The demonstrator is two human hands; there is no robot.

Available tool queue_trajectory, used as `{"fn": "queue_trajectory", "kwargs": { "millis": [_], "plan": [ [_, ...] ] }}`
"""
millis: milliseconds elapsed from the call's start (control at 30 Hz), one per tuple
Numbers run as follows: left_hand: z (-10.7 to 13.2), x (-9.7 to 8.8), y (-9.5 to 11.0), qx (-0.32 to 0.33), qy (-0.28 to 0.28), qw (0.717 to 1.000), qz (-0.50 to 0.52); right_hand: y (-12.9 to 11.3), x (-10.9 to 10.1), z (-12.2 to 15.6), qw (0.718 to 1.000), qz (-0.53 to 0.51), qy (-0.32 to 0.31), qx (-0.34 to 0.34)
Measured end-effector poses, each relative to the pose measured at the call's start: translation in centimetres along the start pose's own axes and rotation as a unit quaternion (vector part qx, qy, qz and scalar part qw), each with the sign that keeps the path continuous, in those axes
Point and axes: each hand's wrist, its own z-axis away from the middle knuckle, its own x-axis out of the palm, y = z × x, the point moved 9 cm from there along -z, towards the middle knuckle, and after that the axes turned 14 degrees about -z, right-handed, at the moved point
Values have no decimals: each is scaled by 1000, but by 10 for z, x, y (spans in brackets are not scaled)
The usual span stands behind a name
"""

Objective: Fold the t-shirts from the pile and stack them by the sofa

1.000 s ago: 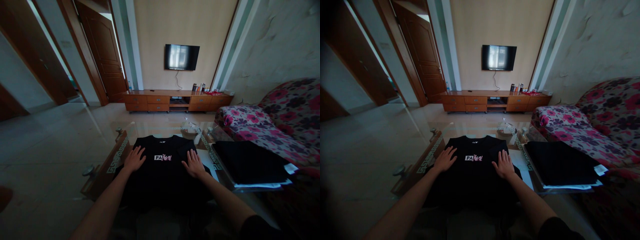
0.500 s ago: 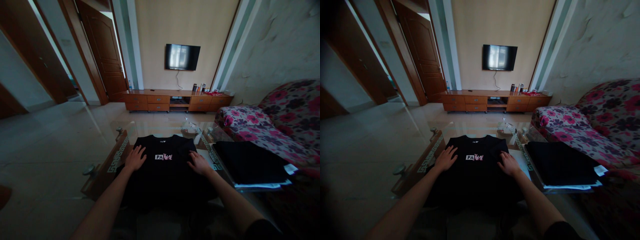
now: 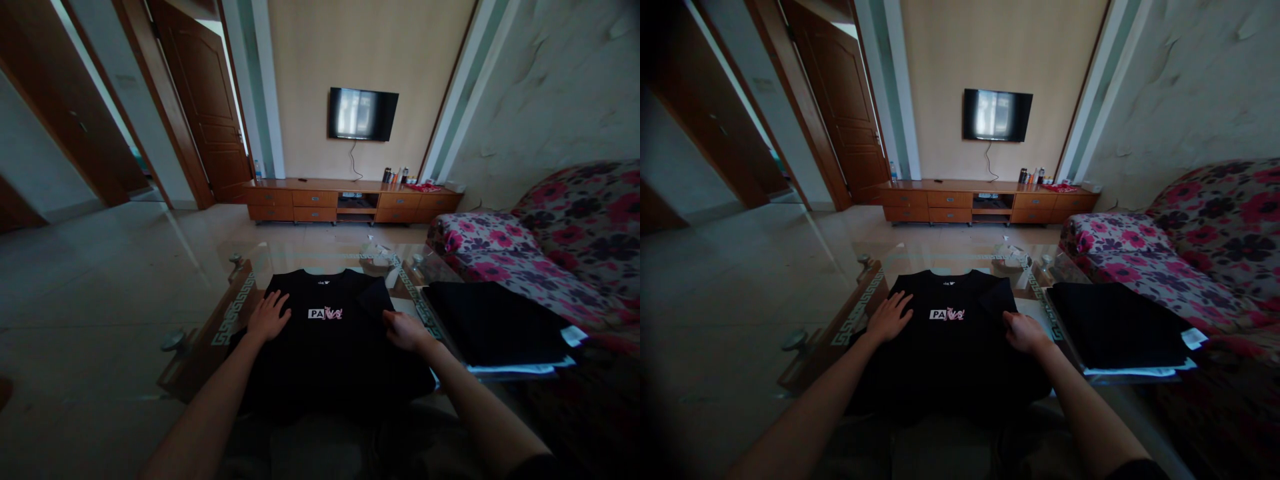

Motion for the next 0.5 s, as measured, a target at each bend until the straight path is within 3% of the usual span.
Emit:
{"fn": "queue_trajectory", "kwargs": {
  "millis": [500],
  "plan": [
    [1,-1,1,-7,-7,1000,-12,14,17,5,997,-28,-63,22]
  ]
}}
